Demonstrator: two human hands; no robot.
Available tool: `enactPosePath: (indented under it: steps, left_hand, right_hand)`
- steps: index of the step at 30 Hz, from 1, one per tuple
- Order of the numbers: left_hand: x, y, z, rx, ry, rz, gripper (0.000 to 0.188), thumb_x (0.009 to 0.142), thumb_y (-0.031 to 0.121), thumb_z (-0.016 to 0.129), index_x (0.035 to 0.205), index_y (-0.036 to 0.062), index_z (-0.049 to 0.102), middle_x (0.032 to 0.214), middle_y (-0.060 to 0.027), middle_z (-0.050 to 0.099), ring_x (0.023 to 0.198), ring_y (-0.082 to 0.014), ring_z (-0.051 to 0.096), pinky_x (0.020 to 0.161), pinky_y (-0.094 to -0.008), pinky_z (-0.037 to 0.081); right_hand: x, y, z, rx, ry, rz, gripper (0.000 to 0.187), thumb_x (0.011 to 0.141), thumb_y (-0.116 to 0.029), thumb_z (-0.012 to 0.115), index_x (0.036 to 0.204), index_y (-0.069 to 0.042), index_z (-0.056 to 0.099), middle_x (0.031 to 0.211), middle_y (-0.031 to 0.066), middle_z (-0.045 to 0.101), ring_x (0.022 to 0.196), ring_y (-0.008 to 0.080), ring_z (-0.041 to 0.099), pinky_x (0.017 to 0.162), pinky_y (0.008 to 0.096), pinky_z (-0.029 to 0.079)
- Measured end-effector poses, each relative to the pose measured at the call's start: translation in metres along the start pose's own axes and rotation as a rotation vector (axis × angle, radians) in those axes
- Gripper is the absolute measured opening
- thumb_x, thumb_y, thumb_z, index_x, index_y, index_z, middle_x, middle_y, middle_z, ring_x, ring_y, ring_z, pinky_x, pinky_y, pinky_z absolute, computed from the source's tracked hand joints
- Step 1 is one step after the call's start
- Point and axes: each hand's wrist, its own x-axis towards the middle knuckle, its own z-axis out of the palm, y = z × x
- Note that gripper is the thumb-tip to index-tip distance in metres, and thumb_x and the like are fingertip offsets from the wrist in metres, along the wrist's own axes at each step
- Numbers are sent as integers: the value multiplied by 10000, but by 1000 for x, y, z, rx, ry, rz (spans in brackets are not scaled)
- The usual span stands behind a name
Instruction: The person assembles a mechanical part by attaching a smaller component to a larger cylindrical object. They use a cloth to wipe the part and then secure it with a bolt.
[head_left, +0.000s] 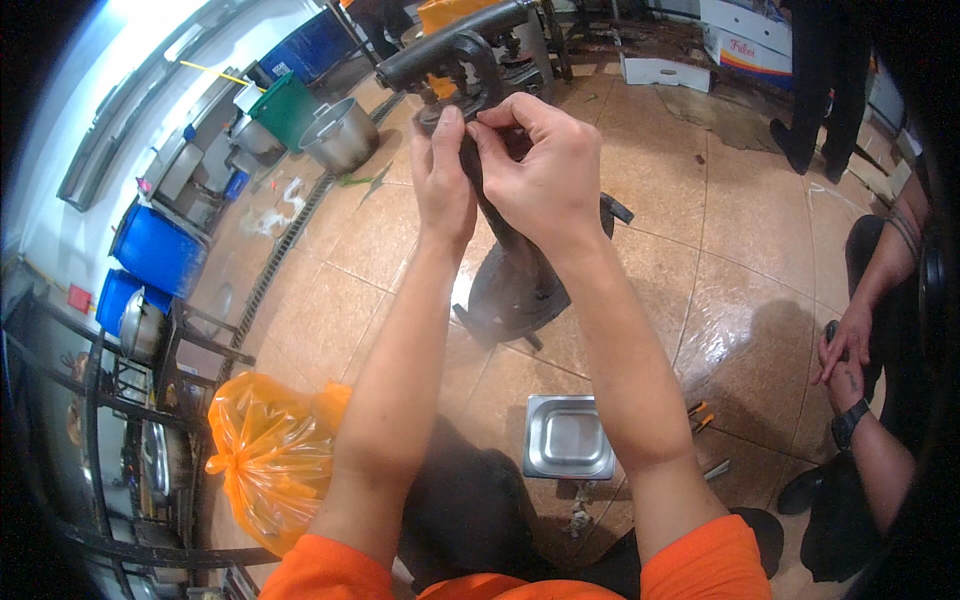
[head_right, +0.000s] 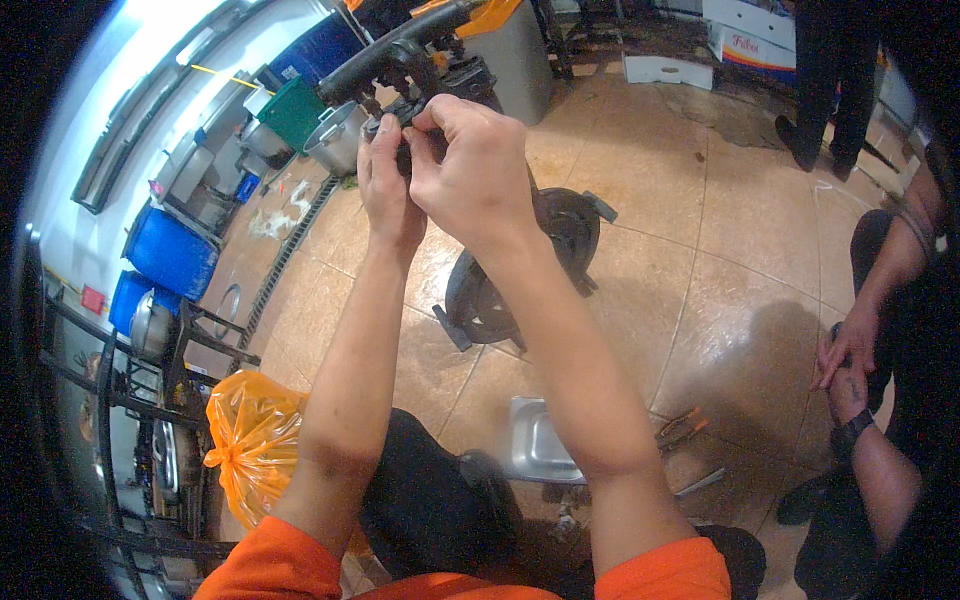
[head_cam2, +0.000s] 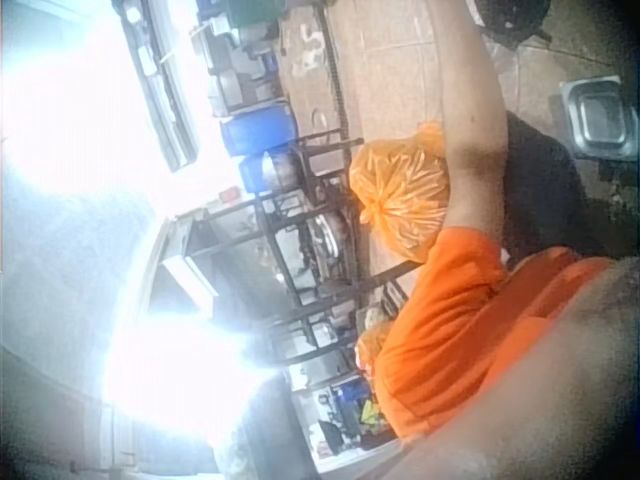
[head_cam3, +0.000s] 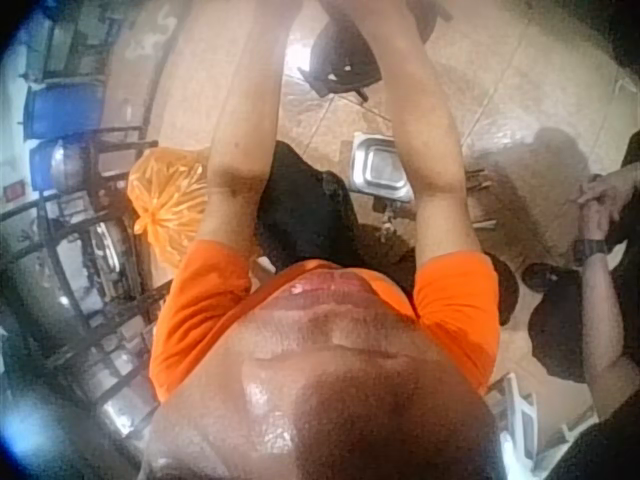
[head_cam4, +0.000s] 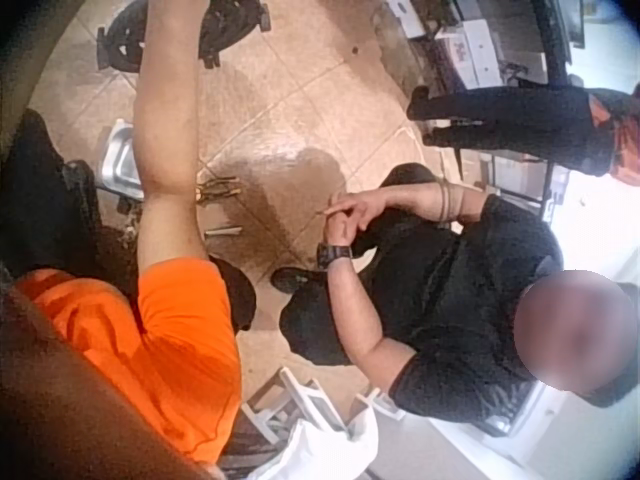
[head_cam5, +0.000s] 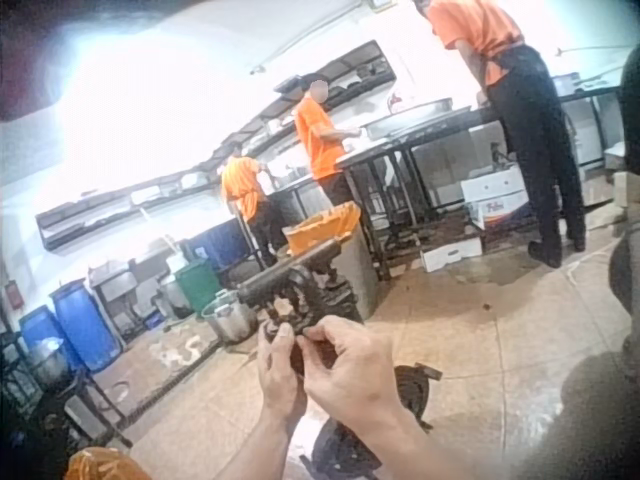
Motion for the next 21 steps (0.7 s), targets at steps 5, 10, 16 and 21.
enactPosePath:
  steps: [5, 10, 16, 21]
  left_hand:
    - [0, 3, -6, 3, -50, -25, 290, 1013, 241, 506, 1206, 28, 467, 1087, -58, 574, 992, -127, 550, 900, -274, 445]
    - [-1, 2, -5, -26, -21, -50, 291, 1011, 231, 506, 1214, 26, 463, 1091, -60, 574, 998, -129, 552, 903, -279, 447]
    - [-2, 5, -2, -32, -33, -40, 277, 1011, 223, 503, 1206, 28, 474, 1068, -49, 568, 969, -114, 544, 878, -269, 448]
    - [-1, 3, -9, 4, -52, -48, 274, 1012, 215, 494, 1213, 30, 473, 1070, -41, 561, 945, -96, 534, 850, -259, 446]
  right_hand:
    - [-4, 1, 2, 89, -33, 68, 56, 801, -15, 705, 823, 31, 682, 707, 89, 703, 630, 94, 663, 569, 234, 502]
    - [-2, 1, 3, 128, -57, 83, 66, 798, -19, 707, 820, 36, 679, 702, 82, 699, 628, 84, 653, 565, 222, 495]
    - [3, -5, -1, 99, -102, 132, 69, 796, -17, 707, 820, 40, 676, 702, 75, 696, 629, 75, 647, 559, 216, 491]
    - [0, -9, -1, 157, -91, 184, 82, 790, -22, 711, 820, 43, 673, 696, 71, 691, 635, 69, 646, 559, 211, 490]
